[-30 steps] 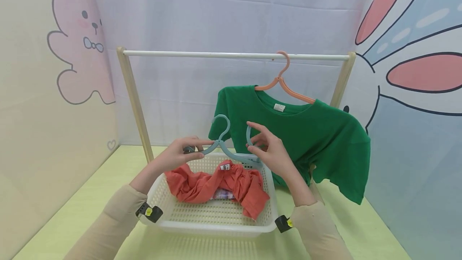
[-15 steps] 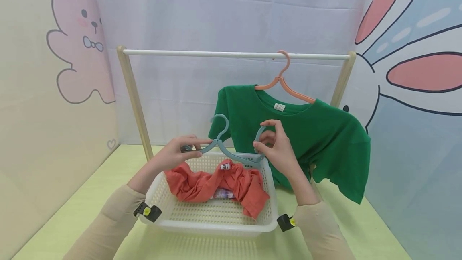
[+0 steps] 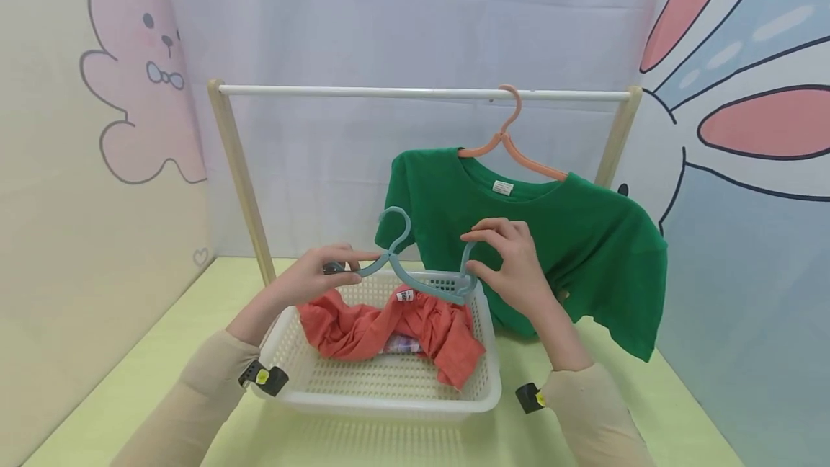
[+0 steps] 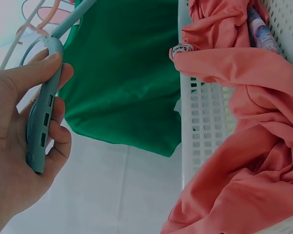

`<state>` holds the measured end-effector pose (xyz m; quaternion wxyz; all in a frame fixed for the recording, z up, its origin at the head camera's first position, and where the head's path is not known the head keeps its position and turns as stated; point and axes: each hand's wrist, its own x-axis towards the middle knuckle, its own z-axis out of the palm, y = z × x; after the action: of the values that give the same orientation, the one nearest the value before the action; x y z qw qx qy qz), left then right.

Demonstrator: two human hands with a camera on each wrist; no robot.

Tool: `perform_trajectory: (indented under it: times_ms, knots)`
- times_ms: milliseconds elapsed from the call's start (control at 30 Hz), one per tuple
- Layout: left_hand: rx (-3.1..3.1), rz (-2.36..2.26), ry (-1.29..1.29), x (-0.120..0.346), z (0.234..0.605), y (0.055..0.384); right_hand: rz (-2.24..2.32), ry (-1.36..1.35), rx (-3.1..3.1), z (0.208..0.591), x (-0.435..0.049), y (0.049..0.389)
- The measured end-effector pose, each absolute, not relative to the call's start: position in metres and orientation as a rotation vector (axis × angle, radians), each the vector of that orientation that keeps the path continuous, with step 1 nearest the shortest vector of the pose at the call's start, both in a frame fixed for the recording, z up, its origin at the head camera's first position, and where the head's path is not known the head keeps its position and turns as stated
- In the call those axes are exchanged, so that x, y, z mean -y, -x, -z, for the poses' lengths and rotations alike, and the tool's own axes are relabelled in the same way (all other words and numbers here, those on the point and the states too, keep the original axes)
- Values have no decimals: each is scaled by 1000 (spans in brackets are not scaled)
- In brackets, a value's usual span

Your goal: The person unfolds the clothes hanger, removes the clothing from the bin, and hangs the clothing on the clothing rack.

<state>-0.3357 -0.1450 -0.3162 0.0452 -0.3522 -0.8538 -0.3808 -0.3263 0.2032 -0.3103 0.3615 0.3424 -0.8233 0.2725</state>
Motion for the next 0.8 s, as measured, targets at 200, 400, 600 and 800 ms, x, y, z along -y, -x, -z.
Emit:
perform_trajectory:
  times_ms: [200, 400, 600, 800]
  knots:
    - [2603, 1217, 1052, 149, 315, 337, -641, -825, 2080, 307, -211, 322]
    - [2603, 1246, 1017, 150, 313, 334, -645, -719, 2065, 311, -219, 319]
    - [2587, 1257, 1020, 151, 312, 334, -633, -694, 2045, 313, -226, 316]
    - [2588, 1260, 970, 153, 313, 336, -642, -667, 2061, 316, -231, 312]
